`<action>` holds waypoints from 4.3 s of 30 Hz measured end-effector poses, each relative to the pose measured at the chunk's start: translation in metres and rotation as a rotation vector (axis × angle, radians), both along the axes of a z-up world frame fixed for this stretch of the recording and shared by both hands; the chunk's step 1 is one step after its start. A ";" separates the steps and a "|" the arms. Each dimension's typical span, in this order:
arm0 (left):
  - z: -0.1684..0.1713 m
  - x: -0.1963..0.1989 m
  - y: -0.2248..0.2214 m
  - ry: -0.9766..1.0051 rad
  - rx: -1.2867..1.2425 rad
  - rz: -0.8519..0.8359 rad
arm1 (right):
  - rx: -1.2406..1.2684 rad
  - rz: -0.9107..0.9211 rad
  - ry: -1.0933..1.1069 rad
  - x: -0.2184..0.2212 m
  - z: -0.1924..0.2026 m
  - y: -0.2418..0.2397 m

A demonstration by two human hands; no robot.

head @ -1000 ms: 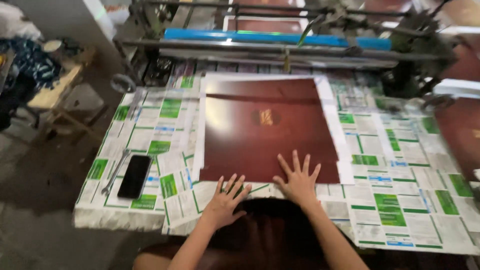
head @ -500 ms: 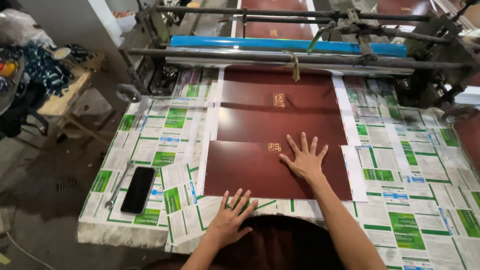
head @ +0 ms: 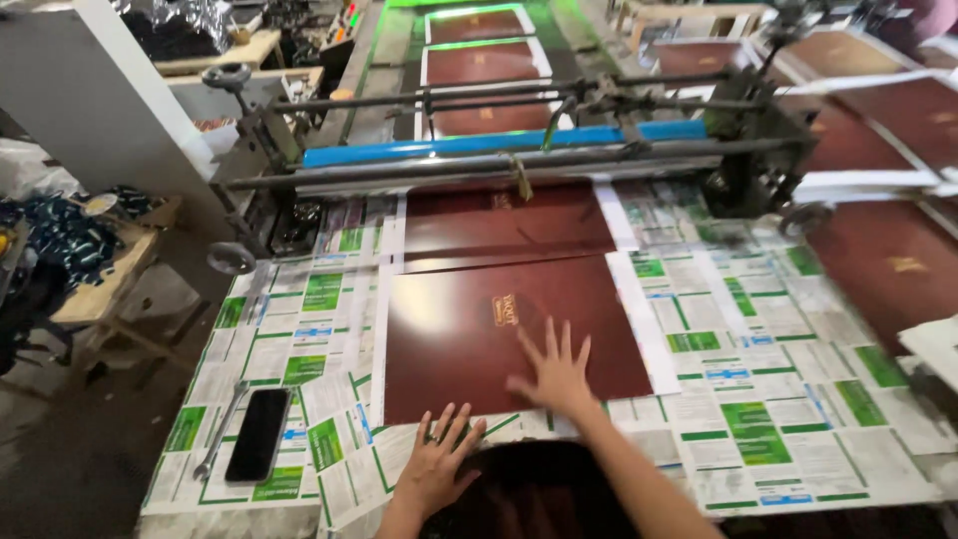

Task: Feeding printed paper sheets into a rolling machine for finishing and stacking the processed sheets.

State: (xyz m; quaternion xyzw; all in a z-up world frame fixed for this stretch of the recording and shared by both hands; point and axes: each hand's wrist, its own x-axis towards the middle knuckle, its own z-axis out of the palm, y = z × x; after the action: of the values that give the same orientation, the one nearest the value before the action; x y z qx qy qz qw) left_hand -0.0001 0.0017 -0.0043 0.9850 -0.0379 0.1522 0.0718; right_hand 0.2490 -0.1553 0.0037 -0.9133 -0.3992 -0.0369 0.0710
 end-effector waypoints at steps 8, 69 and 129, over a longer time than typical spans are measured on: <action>-0.011 -0.002 -0.003 -0.178 0.068 -0.013 | 0.046 0.230 -0.148 -0.042 -0.008 -0.064; -0.001 0.002 0.001 0.011 -0.065 0.056 | -0.112 -0.113 0.149 0.130 0.000 0.067; 0.016 0.004 -0.004 0.113 -0.090 0.153 | -0.067 -0.136 0.063 0.115 -0.016 0.035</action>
State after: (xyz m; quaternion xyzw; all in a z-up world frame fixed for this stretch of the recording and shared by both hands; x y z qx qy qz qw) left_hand 0.0038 -0.0027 0.0115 0.9878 0.0481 0.1030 0.1062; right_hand 0.3636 -0.1203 -0.0124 -0.9409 -0.3350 0.0006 0.0502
